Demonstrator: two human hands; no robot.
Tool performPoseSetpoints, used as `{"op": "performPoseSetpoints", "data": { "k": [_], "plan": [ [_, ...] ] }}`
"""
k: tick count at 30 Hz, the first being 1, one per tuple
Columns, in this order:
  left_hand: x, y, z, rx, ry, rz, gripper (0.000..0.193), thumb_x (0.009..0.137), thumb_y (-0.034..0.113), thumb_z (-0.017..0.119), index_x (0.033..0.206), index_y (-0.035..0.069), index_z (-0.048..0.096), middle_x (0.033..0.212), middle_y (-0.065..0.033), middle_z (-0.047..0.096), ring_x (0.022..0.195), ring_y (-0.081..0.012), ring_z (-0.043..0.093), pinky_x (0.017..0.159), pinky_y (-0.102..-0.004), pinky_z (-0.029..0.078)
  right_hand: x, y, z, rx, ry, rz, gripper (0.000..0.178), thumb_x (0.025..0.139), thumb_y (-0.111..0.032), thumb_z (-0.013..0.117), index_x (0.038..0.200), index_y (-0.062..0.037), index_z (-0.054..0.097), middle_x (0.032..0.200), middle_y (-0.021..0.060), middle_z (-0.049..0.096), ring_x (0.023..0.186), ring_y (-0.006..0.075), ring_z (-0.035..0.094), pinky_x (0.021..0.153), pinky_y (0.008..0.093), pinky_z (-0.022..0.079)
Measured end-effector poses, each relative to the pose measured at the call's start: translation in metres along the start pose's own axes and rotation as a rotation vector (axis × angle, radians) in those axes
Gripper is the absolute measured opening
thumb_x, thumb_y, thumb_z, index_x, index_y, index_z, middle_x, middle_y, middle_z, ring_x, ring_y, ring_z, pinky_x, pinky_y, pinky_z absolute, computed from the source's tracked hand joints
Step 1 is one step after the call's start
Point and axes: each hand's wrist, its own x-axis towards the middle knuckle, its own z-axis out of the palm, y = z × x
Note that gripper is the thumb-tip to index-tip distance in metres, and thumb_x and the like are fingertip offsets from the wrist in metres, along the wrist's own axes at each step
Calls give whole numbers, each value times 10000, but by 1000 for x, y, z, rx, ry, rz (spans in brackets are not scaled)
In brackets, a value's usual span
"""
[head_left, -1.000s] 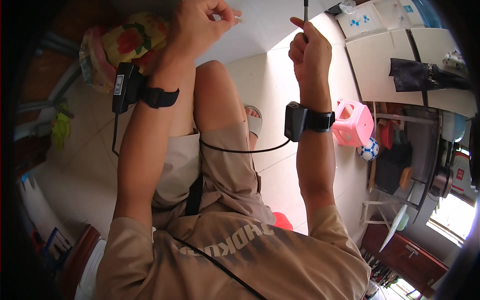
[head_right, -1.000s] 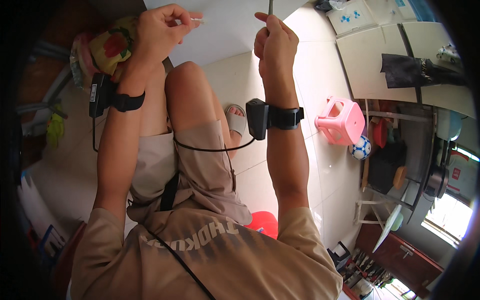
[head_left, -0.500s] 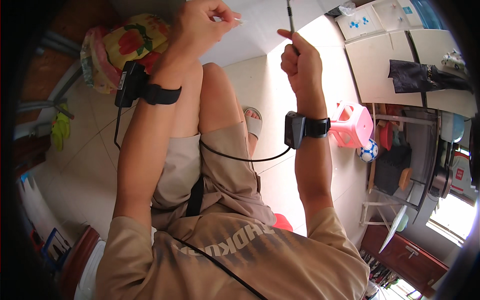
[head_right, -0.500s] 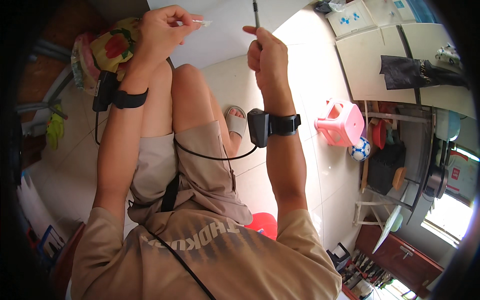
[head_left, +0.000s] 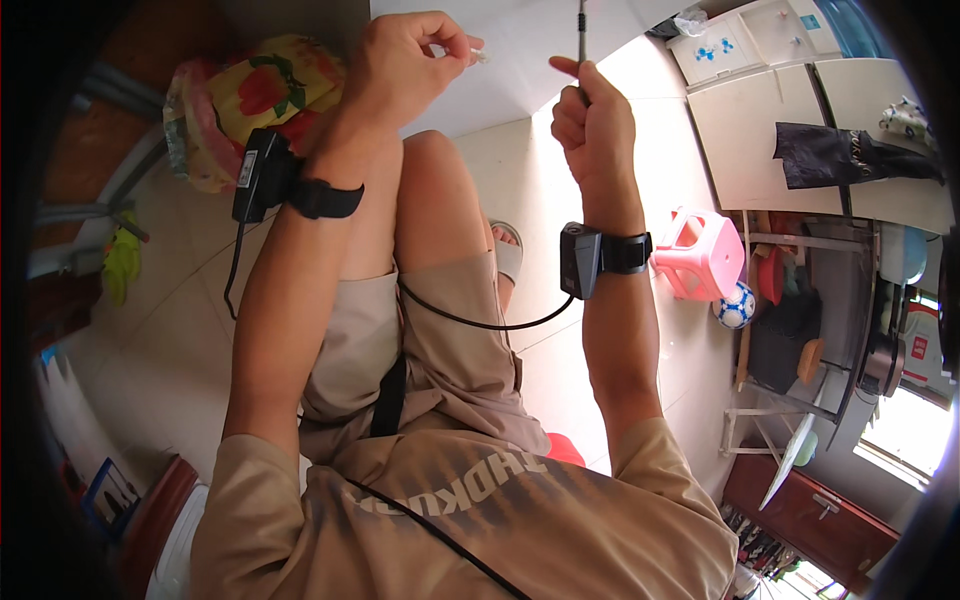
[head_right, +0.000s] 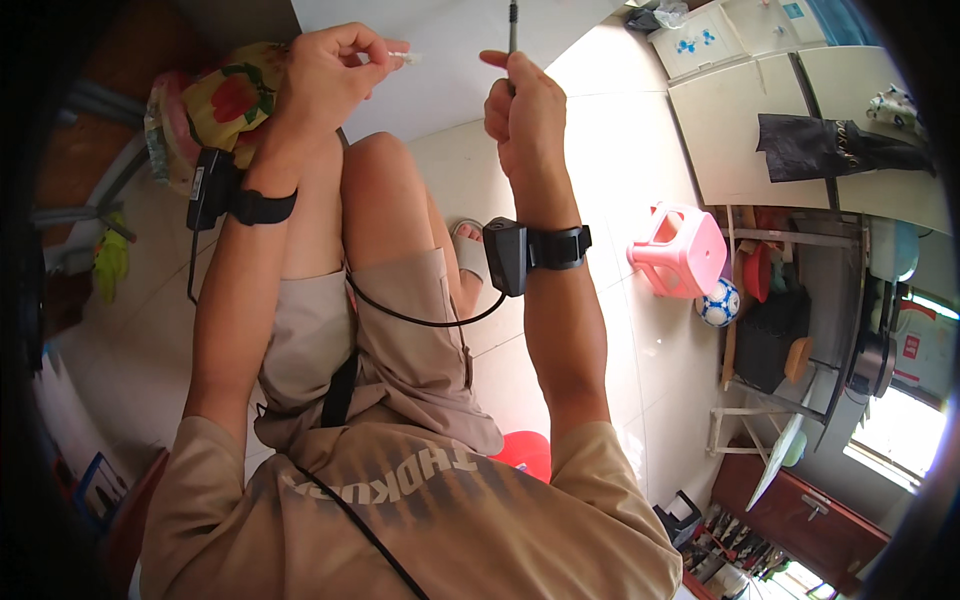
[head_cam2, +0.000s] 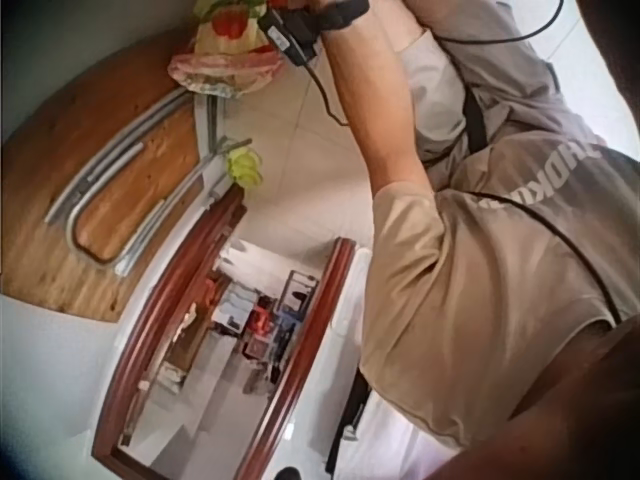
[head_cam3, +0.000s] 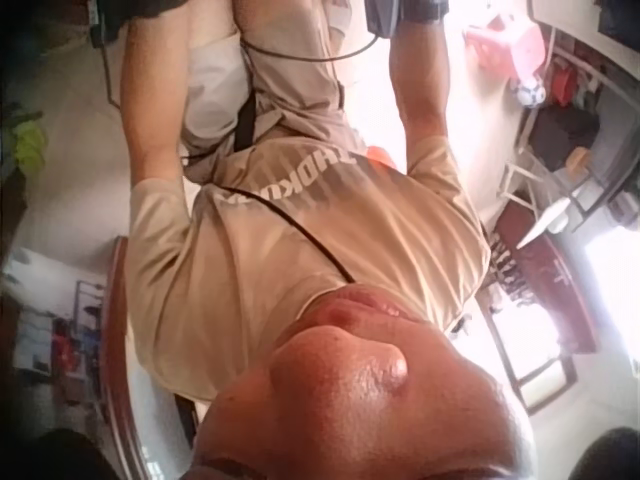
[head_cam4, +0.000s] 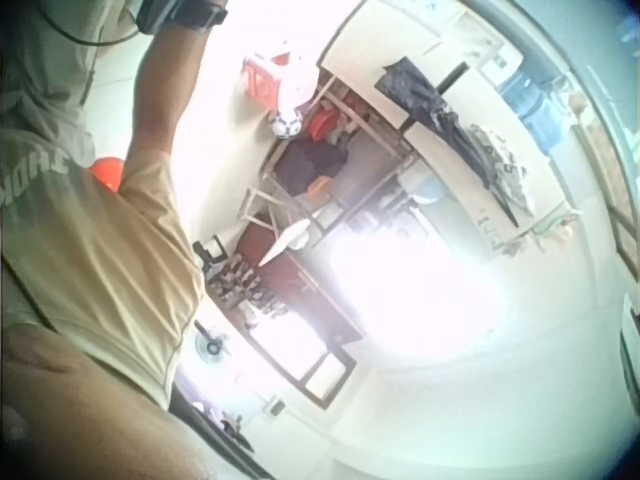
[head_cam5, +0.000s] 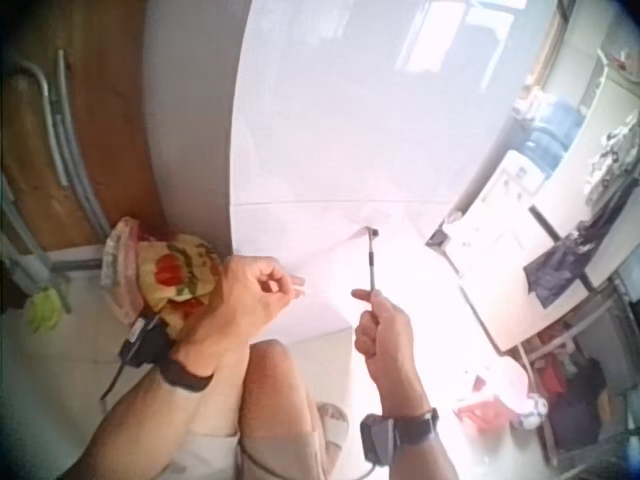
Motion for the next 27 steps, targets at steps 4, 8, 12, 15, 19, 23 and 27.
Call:
{"op": "performPoseSetpoints", "data": {
  "k": [4, 8, 12, 15, 19, 23, 27],
  "plan": [
    [2, 2, 2, -95, 11, -47, 160, 836, 39, 735, 735, 3, 617, 999, -66, 775, 584, -30, 513, 509, -203, 444, -2, 3, -3, -18, -18, 52, 335, 1025, -202, 455, 1114, 78, 616, 549, -62, 302, 450, 50, 213, 413, 249, 166],
    [1, -4, -4, 3, 16, -29, 154, 831, 39, 742, 746, -1, 620, 1001, -71, 775, 592, -36, 522, 514, -205, 449, 6, -19, -13, 2, 20, 3, 342, 1037, -206, 452, 1131, 85, 603, 552, -75, 272, 458, 52, 201, 432, 253, 163],
    [5, -7, -1, -81, 27, -40, 138, 830, 23, 737, 750, 5, 627, 993, -76, 775, 605, -36, 534, 514, -209, 454, 5, -12, -15, 29, 13, 27, 342, 1040, -208, 457, 1132, 86, 606, 551, -75, 271, 464, 52, 200, 432, 252, 162],
    [3, -8, 0, 1, 22, 68, 134, 833, 16, 735, 751, 9, 629, 990, -75, 775, 617, -33, 546, 515, -206, 456, -2, 9, -18, 25, -33, 127, 343, 1037, -220, 479, 1138, 84, 601, 566, -77, 279, 472, 44, 208, 428, 241, 165],
    [2, -11, -8, 31, 6, 45, 134, 836, 16, 731, 754, 6, 625, 988, -81, 775, 629, -32, 561, 517, -203, 460, -20, 41, -25, 107, 12, 233, 328, 1041, -223, 471, 1127, 66, 602, 569, -81, 274, 462, 45, 206, 432, 241, 165],
    [3, -8, -9, -52, -6, -36, 144, 838, 19, 729, 749, 5, 617, 989, -83, 775, 618, -32, 558, 515, -206, 463, -40, 65, -25, 189, 16, 315, 323, 1045, -235, 470, 1130, 52, 591, 567, -81, 264, 458, 46, 202, 428, 243, 158],
    [5, -15, -14, 20, -15, -5, 154, 841, 26, 729, 748, 7, 608, 1000, -79, 775, 603, -33, 549, 513, -206, 462, -50, 75, -21, 200, 23, 363, 325, 1050, -221, 451, 1168, 53, 582, 573, -79, 253, 466, 46, 207, 434, 236, 168]
  ]
}}
